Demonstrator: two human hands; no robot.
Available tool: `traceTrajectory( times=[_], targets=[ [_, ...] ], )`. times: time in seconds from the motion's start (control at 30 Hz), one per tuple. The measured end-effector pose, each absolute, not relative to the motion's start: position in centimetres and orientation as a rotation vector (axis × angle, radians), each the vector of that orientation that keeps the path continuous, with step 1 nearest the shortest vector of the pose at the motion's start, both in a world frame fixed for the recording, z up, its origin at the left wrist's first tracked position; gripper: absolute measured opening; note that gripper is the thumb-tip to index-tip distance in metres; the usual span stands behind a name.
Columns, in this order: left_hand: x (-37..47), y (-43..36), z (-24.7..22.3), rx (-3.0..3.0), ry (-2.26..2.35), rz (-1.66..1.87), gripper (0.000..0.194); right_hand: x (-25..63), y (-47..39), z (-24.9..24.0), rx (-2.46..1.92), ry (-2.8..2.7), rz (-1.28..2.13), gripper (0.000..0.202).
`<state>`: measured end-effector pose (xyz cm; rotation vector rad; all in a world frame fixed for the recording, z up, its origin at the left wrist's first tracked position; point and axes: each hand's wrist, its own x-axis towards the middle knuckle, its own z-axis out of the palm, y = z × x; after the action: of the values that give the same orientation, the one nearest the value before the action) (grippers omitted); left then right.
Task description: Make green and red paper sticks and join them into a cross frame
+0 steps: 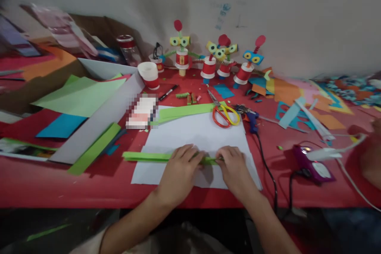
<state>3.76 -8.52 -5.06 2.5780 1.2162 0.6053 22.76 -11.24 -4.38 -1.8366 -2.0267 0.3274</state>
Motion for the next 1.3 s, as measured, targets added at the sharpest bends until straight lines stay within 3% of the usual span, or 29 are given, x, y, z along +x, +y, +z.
traceTrajectory(
  times=[0.1, 0.23, 0.3, 0.4, 0.53, 0.7, 0.9, 1.07, 1.3],
  targets=[
    [3.6, -6.7, -3.4, 2.566, 1.169, 0.544, 0.019, 22.2, -10.1, -2.7, -1.749, -1.863, 0.639, 0.009],
    [2.5, -4.7, -0.5, 2.61, 1.126, 1.127, 0.021, 21.4, -5.6, -0.2, -1.464, -1.442, 0.869, 0.009],
    [2.6, -3.9, 0.0, 2.6, 0.892, 1.181, 0.015, 20.8, -3.0, 1.1, -1.313, -1.252, 0.932, 0.02],
    [3.3, -1.9, -0.4, 2.074, 1.043, 0.972, 0.028, 19.8, -0.2, 1.9, -1.176, -1.102, 1.062, 0.028],
    [3.3, 0.9, -1.9, 1.131, 0.971, 0.96, 0.041, 18.7, 0.7, -0.3, -1.191, -1.099, 1.16, 0.026],
    [2.4, 1.8, -3.1, 0.823, 0.943, 1.026, 0.032, 17.5, 0.1, -2.9, -1.24, -1.146, 1.2, 0.023],
    [2.3, 1.9, -3.1, 0.661, 0.913, 1.119, 0.025, 17.8, 0.1, -2.4, -1.332, -1.245, 1.205, 0.026],
    [1.8, 2.4, -2.3, 0.547, 0.924, 1.292, 0.026, 19.8, 0.3, -2.0, -1.41, -1.144, 0.939, 0.026],
    [4.1, 1.8, -0.7, 0.353, 0.855, 1.208, 0.018, 18.9, 0.1, -3.0, -1.214, -1.432, 0.805, 0.021]
  ],
)
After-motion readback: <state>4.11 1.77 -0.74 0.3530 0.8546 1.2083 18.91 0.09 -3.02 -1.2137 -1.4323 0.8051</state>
